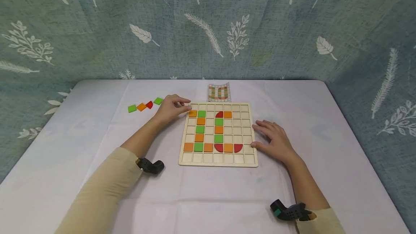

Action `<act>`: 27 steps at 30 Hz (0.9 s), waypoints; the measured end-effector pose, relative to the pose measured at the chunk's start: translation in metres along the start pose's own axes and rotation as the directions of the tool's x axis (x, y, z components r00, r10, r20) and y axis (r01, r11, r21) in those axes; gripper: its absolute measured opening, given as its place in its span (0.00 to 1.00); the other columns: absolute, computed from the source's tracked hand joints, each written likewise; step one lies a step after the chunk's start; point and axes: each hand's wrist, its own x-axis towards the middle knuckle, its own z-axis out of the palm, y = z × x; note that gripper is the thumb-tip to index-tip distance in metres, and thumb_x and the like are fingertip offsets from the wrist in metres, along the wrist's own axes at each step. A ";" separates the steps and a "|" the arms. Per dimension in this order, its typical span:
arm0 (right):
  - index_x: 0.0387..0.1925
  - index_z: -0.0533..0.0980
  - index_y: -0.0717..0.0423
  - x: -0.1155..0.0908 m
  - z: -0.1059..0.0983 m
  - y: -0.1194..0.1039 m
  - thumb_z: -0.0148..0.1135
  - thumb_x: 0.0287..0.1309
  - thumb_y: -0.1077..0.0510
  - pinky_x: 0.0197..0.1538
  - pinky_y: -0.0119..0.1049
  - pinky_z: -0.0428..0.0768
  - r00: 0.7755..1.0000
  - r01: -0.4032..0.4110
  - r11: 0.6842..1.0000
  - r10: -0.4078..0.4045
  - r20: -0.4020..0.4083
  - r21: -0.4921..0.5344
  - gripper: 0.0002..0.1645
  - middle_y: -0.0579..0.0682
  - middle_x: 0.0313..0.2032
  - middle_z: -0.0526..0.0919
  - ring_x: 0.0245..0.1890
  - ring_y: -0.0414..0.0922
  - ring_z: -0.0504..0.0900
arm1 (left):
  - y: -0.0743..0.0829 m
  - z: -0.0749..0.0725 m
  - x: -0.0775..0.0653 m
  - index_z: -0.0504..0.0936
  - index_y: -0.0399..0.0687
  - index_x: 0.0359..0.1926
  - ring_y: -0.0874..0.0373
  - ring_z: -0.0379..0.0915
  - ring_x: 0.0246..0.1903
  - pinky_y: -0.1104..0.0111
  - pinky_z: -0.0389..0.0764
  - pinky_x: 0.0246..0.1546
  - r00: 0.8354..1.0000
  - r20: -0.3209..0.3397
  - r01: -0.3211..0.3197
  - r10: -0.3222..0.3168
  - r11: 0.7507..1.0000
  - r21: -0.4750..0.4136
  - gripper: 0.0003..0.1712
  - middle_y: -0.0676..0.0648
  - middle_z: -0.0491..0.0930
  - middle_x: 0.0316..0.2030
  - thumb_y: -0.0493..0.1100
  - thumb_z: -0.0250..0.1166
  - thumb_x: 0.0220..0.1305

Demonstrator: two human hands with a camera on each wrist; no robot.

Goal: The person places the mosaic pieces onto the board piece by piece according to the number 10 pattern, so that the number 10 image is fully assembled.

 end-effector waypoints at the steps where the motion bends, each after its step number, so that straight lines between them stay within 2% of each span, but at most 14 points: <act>1: 0.59 0.73 0.57 0.000 0.000 0.000 0.72 0.45 0.47 0.64 0.61 0.49 1.000 -0.001 1.000 0.001 -0.001 0.001 0.39 0.59 0.63 0.69 0.67 0.61 0.58 | -0.003 -0.004 0.000 0.86 0.50 0.45 0.53 0.63 0.36 0.62 0.62 0.41 1.000 -0.009 0.004 -0.004 1.000 0.015 0.18 0.48 0.76 0.33 0.51 0.71 0.54; 4: 0.59 0.73 0.57 0.000 -0.001 0.000 0.72 0.46 0.47 0.64 0.61 0.49 1.000 0.002 1.000 -0.002 -0.001 0.003 0.38 0.59 0.63 0.69 0.66 0.61 0.58 | -0.013 -0.017 -0.003 0.85 0.50 0.47 0.52 0.63 0.39 0.59 0.58 0.45 0.999 -0.040 0.027 -0.023 0.996 0.081 0.19 0.47 0.76 0.35 0.51 0.70 0.55; 9: 0.59 0.73 0.57 0.000 -0.001 0.000 0.72 0.45 0.48 0.64 0.61 0.49 1.000 0.007 1.000 -0.007 -0.001 0.004 0.39 0.59 0.63 0.69 0.66 0.61 0.59 | -0.030 -0.035 -0.009 0.83 0.49 0.51 0.49 0.63 0.43 0.52 0.51 0.51 0.990 -0.122 0.101 -0.076 0.973 0.209 0.21 0.45 0.76 0.39 0.52 0.67 0.58; 14: 0.59 0.73 0.57 -0.001 -0.001 0.000 0.72 0.45 0.48 0.64 0.61 0.50 1.000 0.011 1.000 -0.011 -0.004 0.006 0.39 0.59 0.63 0.69 0.66 0.61 0.59 | -0.044 -0.049 -0.013 0.80 0.49 0.56 0.42 0.60 0.49 0.47 0.48 0.54 0.961 -0.220 0.217 -0.168 0.951 0.221 0.26 0.39 0.72 0.48 0.54 0.66 0.58; 17: 0.59 0.73 0.57 -0.002 0.000 0.000 0.73 0.45 0.48 0.64 0.61 0.50 1.000 0.013 1.000 -0.013 -0.004 0.012 0.39 0.59 0.63 0.69 0.66 0.61 0.59 | -0.050 -0.054 -0.015 0.78 0.48 0.58 0.38 0.58 0.53 0.45 0.48 0.54 0.941 -0.248 0.293 -0.232 0.923 0.249 0.30 0.36 0.69 0.52 0.57 0.65 0.57; 20: 0.59 0.73 0.57 -0.002 0.001 0.001 0.73 0.45 0.48 0.64 0.61 0.50 1.000 0.014 1.000 -0.014 -0.005 0.013 0.38 0.59 0.63 0.69 0.66 0.61 0.59 | -0.053 -0.057 -0.016 0.78 0.47 0.57 0.38 0.58 0.53 0.45 0.48 0.53 0.923 -0.266 0.349 -0.279 0.897 0.270 0.31 0.36 0.69 0.52 0.59 0.65 0.57; 23: 0.59 0.73 0.56 -0.002 0.001 0.002 0.72 0.46 0.48 0.64 0.61 0.50 1.000 0.015 1.000 -0.015 -0.004 0.015 0.38 0.59 0.63 0.69 0.66 0.61 0.59 | -0.054 -0.058 -0.017 0.81 0.47 0.52 0.39 0.60 0.51 0.46 0.48 0.53 0.916 -0.281 0.362 -0.285 0.891 0.276 0.28 0.37 0.70 0.49 0.60 0.65 0.57; 27: 0.59 0.73 0.56 -0.001 0.000 0.002 0.72 0.46 0.48 0.64 0.61 0.50 1.000 0.012 1.000 -0.011 -0.005 0.009 0.38 0.59 0.63 0.69 0.66 0.61 0.59 | -0.053 -0.058 -0.018 0.83 0.45 0.48 0.41 0.61 0.49 0.46 0.48 0.53 0.933 -0.267 0.317 -0.240 0.899 0.301 0.24 0.38 0.72 0.46 0.57 0.65 0.59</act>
